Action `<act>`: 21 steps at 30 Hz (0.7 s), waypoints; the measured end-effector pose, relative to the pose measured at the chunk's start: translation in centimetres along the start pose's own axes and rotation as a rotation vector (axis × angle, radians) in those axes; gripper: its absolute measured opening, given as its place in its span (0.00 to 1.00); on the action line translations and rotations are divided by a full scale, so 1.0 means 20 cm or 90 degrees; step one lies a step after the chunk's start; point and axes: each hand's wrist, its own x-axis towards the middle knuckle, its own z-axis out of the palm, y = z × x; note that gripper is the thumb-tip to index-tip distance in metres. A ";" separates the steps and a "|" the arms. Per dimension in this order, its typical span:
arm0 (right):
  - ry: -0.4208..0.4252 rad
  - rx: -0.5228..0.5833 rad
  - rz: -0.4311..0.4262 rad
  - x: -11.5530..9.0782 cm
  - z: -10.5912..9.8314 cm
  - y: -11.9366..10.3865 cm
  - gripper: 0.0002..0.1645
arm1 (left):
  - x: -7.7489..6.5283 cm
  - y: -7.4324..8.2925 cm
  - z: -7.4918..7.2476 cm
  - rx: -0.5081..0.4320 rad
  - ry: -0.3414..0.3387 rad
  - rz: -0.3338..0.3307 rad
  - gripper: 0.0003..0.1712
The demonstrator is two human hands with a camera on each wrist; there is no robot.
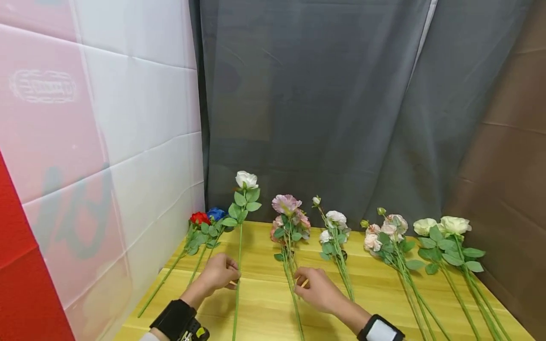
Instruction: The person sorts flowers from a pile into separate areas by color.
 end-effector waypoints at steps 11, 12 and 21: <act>-0.034 0.327 0.072 -0.21 0.13 -0.15 0.20 | 0.04 0.25 0.41 -0.140 -0.091 0.039 0.06; -0.018 0.324 0.076 -0.22 0.12 -0.15 0.18 | 0.04 0.25 0.44 -0.148 -0.092 0.040 0.07; 0.049 0.288 0.101 -0.31 0.05 -0.10 0.05 | 0.06 0.28 0.63 -0.178 -0.097 0.087 0.08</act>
